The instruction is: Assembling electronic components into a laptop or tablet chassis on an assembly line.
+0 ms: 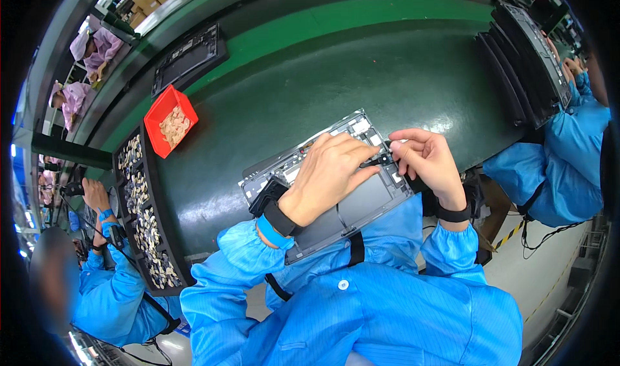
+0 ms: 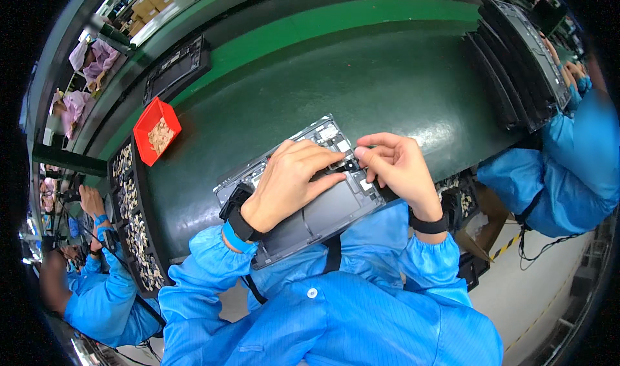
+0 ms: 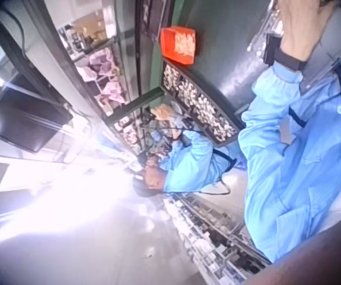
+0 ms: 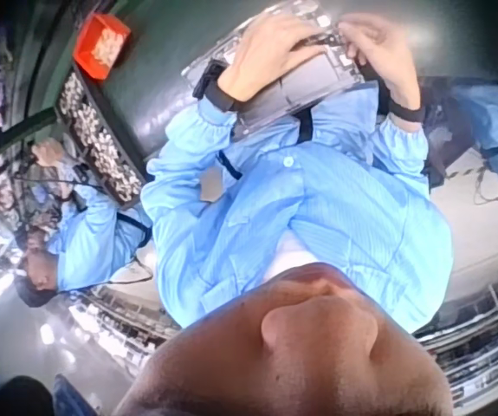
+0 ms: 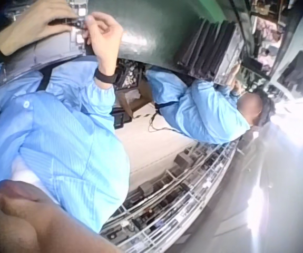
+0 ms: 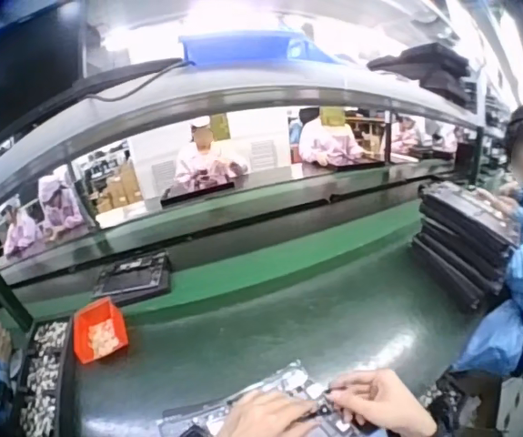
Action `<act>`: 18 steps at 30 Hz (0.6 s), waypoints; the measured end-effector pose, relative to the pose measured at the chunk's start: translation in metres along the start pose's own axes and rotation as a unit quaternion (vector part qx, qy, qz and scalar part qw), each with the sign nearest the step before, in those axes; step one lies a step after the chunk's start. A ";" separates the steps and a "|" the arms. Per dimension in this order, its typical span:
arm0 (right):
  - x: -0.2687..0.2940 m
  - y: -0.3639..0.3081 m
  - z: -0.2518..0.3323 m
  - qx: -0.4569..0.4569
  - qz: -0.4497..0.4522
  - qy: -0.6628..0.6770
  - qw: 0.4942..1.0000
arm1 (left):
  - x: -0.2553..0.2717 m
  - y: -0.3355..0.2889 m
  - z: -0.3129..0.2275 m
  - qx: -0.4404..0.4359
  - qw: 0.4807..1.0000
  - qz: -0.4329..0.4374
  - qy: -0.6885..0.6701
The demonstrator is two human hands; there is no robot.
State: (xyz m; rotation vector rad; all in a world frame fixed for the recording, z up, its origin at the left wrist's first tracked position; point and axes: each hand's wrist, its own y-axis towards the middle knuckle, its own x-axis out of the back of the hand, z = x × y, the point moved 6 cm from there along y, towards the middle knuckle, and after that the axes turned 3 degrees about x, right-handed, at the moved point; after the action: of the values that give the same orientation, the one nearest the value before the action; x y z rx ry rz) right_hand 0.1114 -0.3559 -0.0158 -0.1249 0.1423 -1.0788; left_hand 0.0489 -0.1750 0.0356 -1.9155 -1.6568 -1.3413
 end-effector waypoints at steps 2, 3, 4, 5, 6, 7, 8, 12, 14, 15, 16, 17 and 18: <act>-0.007 -0.004 0.009 0.016 -0.002 -0.026 1.000 | -0.001 0.001 0.000 0.006 1.000 0.005 0.010; -0.010 -0.005 0.013 0.032 -0.006 -0.055 0.998 | 0.000 0.002 -0.003 0.000 1.000 -0.011 0.007; -0.011 -0.005 0.013 0.033 -0.013 -0.029 0.999 | 0.000 0.003 -0.004 -0.008 1.000 -0.027 0.004; -0.011 -0.004 0.014 0.033 -0.015 -0.027 0.999 | -0.001 0.003 -0.004 -0.009 1.000 -0.025 0.004; -0.011 -0.001 0.014 0.019 -0.006 0.018 1.000 | -0.001 0.002 -0.002 0.004 0.999 -0.036 -0.037; -0.011 0.001 0.014 0.005 0.002 0.063 0.998 | -0.001 0.002 0.000 0.016 0.996 -0.047 -0.078; -0.009 0.003 0.012 0.006 0.000 0.066 0.998 | -0.003 0.003 0.000 0.015 0.996 -0.044 -0.076; 0.002 0.010 -0.007 0.002 0.003 0.115 0.993 | -0.006 0.005 0.006 0.002 0.994 -0.044 -0.102; 0.016 0.014 -0.020 0.019 -0.043 0.166 0.985 | -0.007 0.006 0.004 -0.011 0.994 -0.033 -0.099; 0.022 0.015 -0.024 0.020 -0.044 0.166 0.985 | -0.008 0.006 0.003 -0.024 0.997 -0.028 -0.075; 0.029 0.015 -0.024 0.047 -0.047 0.251 0.966 | -0.009 0.006 0.001 -0.036 0.998 -0.023 -0.051; 0.034 0.016 -0.024 0.074 -0.050 0.334 0.938 | -0.009 0.006 0.000 -0.037 0.998 -0.022 -0.051; 0.037 0.016 -0.028 0.073 -0.062 0.338 0.936 | -0.011 0.006 -0.001 -0.037 0.998 -0.018 -0.040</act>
State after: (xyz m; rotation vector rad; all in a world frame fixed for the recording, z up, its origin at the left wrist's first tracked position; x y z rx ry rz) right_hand 0.1376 -0.3819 -0.0478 0.3856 0.6800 -1.2202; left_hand 0.0547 -0.1843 0.0302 -2.0149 -1.7084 -1.3754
